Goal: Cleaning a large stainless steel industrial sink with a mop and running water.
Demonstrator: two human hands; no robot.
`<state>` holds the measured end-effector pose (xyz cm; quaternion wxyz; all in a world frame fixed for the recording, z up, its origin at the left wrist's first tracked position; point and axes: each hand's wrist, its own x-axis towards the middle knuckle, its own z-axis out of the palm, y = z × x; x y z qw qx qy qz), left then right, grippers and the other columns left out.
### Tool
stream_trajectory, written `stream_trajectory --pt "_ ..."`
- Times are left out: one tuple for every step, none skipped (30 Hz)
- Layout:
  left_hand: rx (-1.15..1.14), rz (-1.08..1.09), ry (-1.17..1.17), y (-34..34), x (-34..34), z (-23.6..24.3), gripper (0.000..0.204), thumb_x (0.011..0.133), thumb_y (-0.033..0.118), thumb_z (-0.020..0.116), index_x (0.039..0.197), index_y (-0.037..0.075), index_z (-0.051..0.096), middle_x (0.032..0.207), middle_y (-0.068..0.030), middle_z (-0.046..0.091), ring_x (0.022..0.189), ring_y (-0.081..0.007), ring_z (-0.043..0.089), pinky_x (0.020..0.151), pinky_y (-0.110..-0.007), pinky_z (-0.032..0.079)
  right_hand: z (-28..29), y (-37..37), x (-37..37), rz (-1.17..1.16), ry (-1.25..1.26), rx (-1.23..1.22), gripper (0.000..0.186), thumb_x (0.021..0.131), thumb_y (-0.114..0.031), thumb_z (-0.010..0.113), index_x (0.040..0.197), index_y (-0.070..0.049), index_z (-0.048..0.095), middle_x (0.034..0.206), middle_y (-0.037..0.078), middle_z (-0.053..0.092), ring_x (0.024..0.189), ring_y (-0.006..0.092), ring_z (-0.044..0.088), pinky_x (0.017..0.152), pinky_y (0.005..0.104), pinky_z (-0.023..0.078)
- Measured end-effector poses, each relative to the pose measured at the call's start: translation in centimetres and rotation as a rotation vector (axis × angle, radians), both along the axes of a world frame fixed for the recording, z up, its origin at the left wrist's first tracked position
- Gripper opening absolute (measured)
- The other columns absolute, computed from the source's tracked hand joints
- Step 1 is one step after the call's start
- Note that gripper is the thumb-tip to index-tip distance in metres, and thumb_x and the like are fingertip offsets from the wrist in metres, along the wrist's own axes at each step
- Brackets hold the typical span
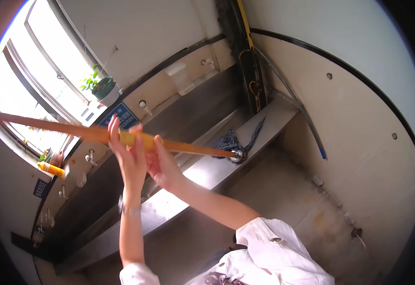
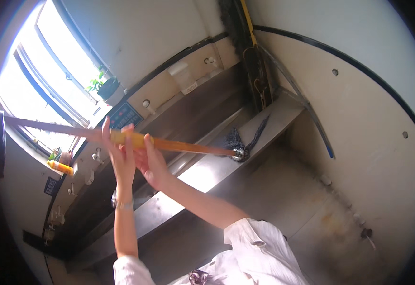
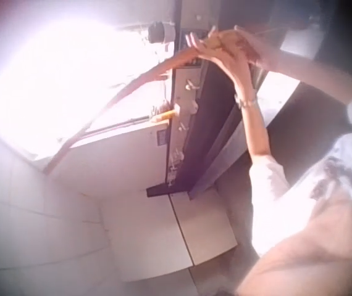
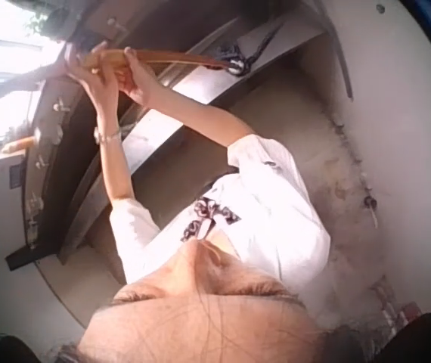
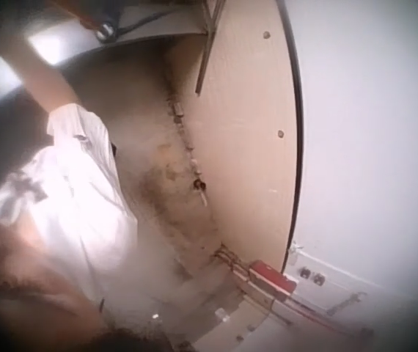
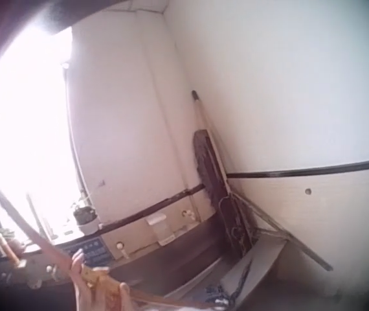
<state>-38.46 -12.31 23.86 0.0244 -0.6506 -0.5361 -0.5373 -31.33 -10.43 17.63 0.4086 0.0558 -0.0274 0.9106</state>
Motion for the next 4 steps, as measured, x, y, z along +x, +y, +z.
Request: stream_trajectory --pt "0.086 -0.109 -0.08 3.6 0.0 -0.2 0.052 0.093 0.006 0.047 0.138 0.012 0.023 0.141 -0.0129 0.025 0.105 -0.0248 0.057 0.085 -0.036 0.05 -0.6 1.7 0.9 -0.01 -0.17 0.034 0.041 0.097 -0.038 0.037 0.113 -0.002 0.046 0.108 0.017 0.059 0.104 0.0231 0.059 0.088 0.0341 0.05" --pt "0.095 -0.134 -0.084 6.6 -0.2 0.1 0.052 0.093 0.006 0.047 0.138 0.012 0.023 0.141 -0.0129 0.025 0.105 -0.0248 0.057 0.085 -0.036 0.05 -0.9 2.9 1.8 -0.026 -0.337 0.065 0.043 0.098 -0.04 0.033 0.113 -0.001 0.046 0.107 0.018 0.059 0.103 0.0225 0.059 0.087 0.0322 0.05" --pt "0.08 -0.088 -0.007 9.0 -1.2 0.8 0.052 0.093 0.006 0.047 0.138 0.013 0.022 0.141 -0.0119 0.023 0.105 -0.0254 0.056 0.085 -0.036 0.05 -0.9 3.4 3.4 0.087 -0.536 0.21 0.048 0.098 -0.042 0.027 0.114 0.0 0.045 0.107 0.022 0.06 0.103 0.0228 0.06 0.089 0.0312 0.048" --pt "0.079 -0.083 0.032 11.4 -1.0 1.4 0.053 0.093 0.007 0.047 0.138 0.014 0.021 0.142 -0.011 0.022 0.106 -0.0259 0.056 0.086 -0.037 0.049 -2.8 4.4 6.0 0.094 -0.675 0.432 0.049 0.097 -0.043 0.029 0.116 0.0 0.044 0.111 0.023 0.059 0.104 0.0266 0.059 0.093 0.0363 0.046"
